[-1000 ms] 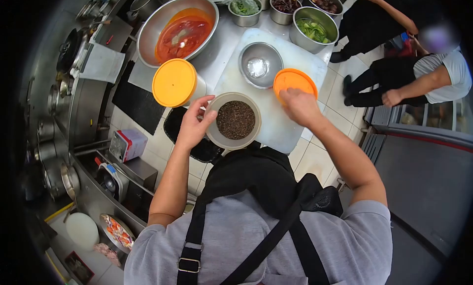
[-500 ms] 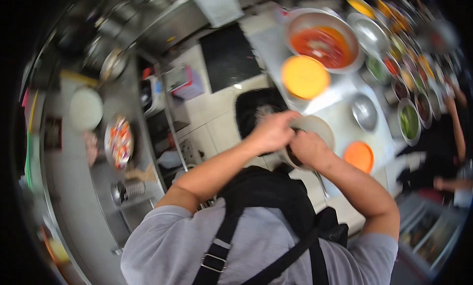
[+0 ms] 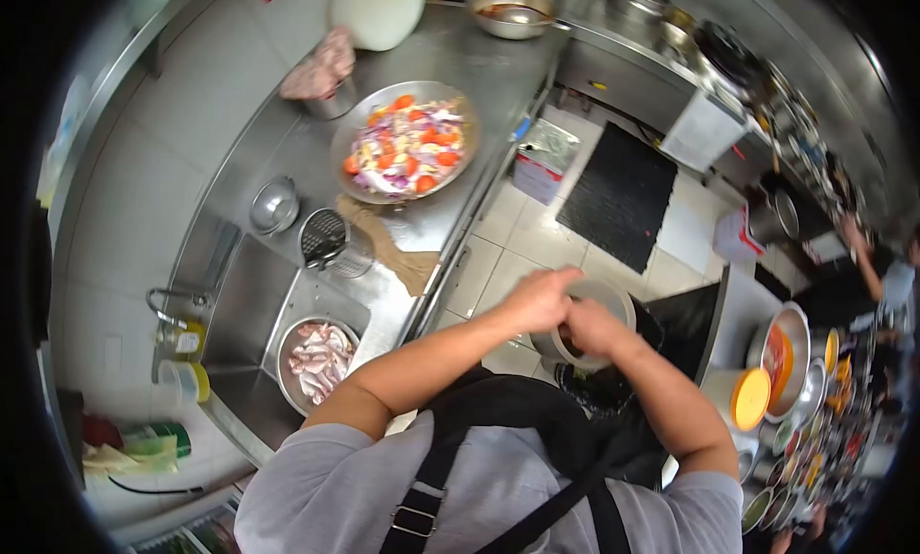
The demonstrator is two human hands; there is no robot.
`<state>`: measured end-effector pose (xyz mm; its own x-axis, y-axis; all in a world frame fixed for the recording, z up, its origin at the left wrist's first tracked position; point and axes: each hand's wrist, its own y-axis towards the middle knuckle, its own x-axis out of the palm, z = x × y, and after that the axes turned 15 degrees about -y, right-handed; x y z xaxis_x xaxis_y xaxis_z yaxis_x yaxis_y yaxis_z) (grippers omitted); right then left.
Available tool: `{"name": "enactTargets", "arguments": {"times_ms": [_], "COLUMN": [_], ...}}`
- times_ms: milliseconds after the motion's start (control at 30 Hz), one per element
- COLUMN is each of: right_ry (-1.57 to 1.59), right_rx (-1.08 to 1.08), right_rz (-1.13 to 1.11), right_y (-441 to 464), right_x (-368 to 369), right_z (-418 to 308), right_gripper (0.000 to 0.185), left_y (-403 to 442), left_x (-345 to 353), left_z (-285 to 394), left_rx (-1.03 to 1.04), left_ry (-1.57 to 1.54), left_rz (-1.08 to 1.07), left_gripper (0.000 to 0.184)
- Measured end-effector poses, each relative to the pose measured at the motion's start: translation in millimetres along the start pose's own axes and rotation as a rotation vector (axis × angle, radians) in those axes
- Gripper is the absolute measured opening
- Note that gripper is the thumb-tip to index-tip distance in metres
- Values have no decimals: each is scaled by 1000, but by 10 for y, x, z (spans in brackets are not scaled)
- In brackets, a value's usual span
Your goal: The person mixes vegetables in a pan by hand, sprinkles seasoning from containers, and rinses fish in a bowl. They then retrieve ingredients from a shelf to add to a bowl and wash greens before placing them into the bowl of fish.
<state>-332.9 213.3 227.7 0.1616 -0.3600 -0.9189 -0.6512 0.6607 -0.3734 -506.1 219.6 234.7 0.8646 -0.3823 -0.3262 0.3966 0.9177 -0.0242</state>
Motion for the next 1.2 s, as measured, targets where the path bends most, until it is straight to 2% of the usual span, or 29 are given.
{"name": "enactTargets", "arguments": {"times_ms": [67,100,167,200,233,267,300,367,467,567,600,700,867,933,1000,1200], "right_ry": [192,312,245,149,57,-10,-75,-215,-295,-306,-364,-442,-442,-397,-355,-285], "right_rx": [-147,-182,-192,-208,-221,-259,-297,-278,-234,-318,-298,-282,-337,-555,-582,-598], "right_rz": [89,118,205,249,291,343,394,370,407,550,520,465,273,367,405,460], "right_y": [502,720,1144,1411,1680,1979,2305,3036,3758,4373,4484,4498,4229,4166,4303,4956], "right_x": [-888,-1299,-1975,-2203,-2386,-2502,-2571,-2583,-2816,-2928,-2944,-3002,-2836,-2769,-2655,-2779], "right_z": [-184,-265,-395,-456,-521,-601,-681,-787,-879,-659,-562,-312,-195,-293,-425,-674], "right_gripper": [13,11,11,11,11,11,11,14,16,15,14,12,10,11,11,15], "left_y": [-7,-84,-317,-417,-518,-642,-709,-852,-990,-1066,-1102,-1158,-1356,-1414,-1416,-1152], "left_x": [-735,-1066,-1648,-1855,-1992,-2143,-2199,-2298,-2179,-2127,-2088,-2055,-1944,-1861,-1769,-1760], "left_z": [-102,-140,-128,-172,-283,-156,-316,-305,-684,-633,-722,-456,-404,-444,-495,-190], "left_rx": [-70,21,13,-70,-28,-151,-180,-392,-357,-422,-384,-469,-423,-437,-420,-556], "left_ry": [-31,-29,-42,-73,-81,-130,-137,-186,-292,-442,-376,-510,-616,-492,-426,-559], "left_rz": [144,324,491,547,616,607,654,648,735,763,775,898,1076,1127,1143,1146], "left_gripper": [42,43,48,45,48,49,48,49,50,51,52,52,57,58,58,58]}}
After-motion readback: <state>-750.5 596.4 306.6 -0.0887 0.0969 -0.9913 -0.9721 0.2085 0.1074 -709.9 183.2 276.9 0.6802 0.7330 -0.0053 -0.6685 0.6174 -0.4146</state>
